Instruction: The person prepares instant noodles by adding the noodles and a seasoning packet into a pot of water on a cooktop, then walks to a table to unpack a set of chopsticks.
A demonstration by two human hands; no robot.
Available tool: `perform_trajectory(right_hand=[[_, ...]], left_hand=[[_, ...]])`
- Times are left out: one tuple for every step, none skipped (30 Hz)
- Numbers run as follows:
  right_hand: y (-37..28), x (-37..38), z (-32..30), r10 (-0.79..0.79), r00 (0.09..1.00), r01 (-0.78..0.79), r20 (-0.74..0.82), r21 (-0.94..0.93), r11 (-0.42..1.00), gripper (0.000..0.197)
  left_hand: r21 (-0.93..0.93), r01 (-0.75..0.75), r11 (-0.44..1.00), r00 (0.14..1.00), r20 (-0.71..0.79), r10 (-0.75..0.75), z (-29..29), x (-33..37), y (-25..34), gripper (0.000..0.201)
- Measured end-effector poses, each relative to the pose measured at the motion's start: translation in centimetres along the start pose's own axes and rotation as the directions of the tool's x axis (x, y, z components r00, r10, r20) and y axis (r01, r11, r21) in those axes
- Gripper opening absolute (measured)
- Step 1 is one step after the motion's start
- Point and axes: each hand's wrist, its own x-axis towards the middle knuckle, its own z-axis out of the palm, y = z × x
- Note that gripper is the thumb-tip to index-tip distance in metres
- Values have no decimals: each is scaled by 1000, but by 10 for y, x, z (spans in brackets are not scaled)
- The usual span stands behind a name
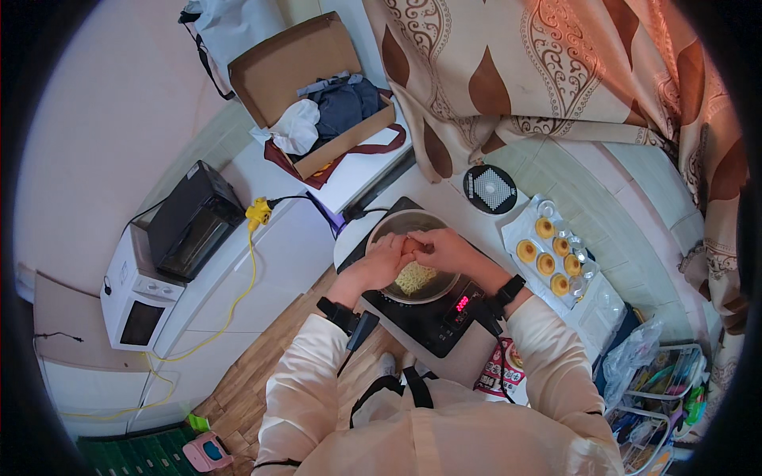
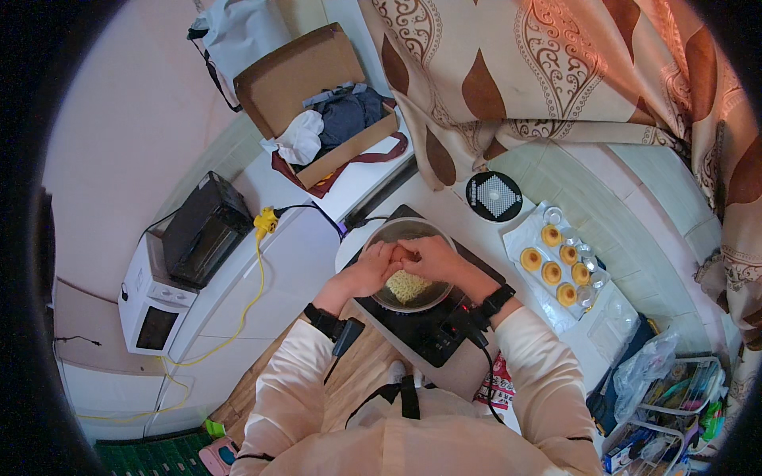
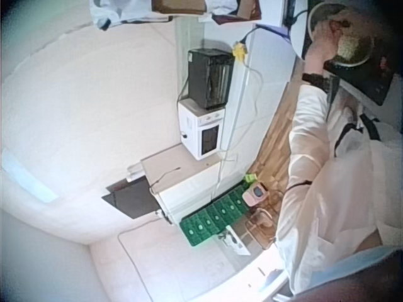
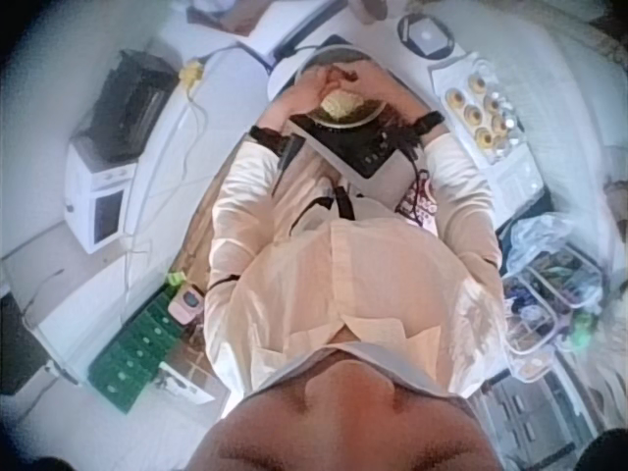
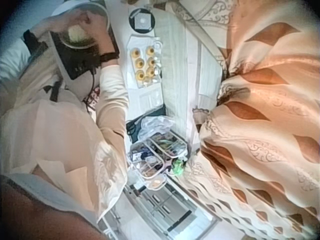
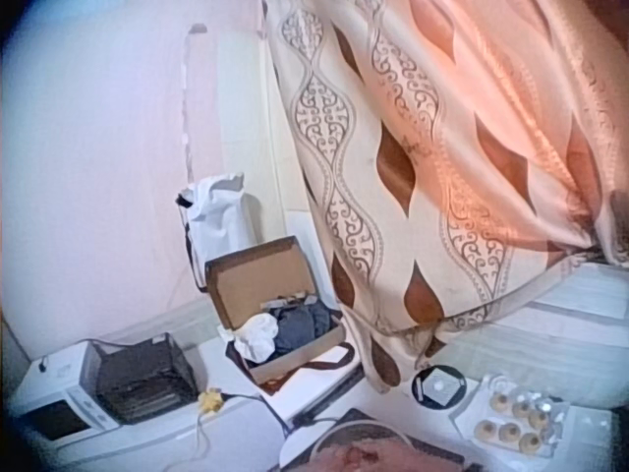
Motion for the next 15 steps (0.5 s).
perform_trajectory(right_hand=[[2,0,0,2,1000,-2,0,1,1000,45],[4,1,-1,-46,999,45,-9,-26,999,44],[4,2,-1,-93,996,92,-17,-53,994,43],[5,2,-2,-91,996,90,-17,-52,995,43],[6,3,-2,-97,995,96,-29,-54,994,43],[5,4,-2,-105,994,103,-39,-54,993,43],[5,5,-1,-105,994,103,-39,-52,993,43],[5,6,-1,-114,993,112,-35,-53,992,42],[5,5,-1,-121,992,119,-33,-55,991,42],[9,5,0,-118,992,116,-34,-55,992,42],[14,5,3,-135,989,131,-54,-72,989,41],[16,6,6,-154,985,147,-73,-89,985,40],[19,6,8,-152,986,146,-73,-88,985,40],[22,5,10,-157,984,151,-78,-82,985,39],[24,5,10,-162,983,156,-85,-75,985,39]], left_hand=[[-1,0,1000,1000,1,0,1,2,0,35],[11,35,999,999,16,-35,3,4,1,35],[23,69,997,997,31,-69,4,6,2,35],[23,68,997,997,33,-69,6,7,3,35],[66,48,997,999,-9,-48,9,8,2,36],[112,32,993,998,-51,-27,10,8,2,37],[112,34,993,998,-50,-28,12,8,2,37],[139,45,989,998,-56,-38,13,9,1,38],[165,54,985,997,-62,-44,14,10,1,39],[165,53,985,997,-59,-43,15,10,2,39],[187,60,981,997,-56,-51,16,11,2,39],[208,70,976,997,-53,-60,17,12,1,39],[208,70,976,997,-52,-60,18,12,1,39],[232,69,970,997,-47,-60,19,12,0,40],[256,68,964,997,-40,-60,20,13,-1,40]])
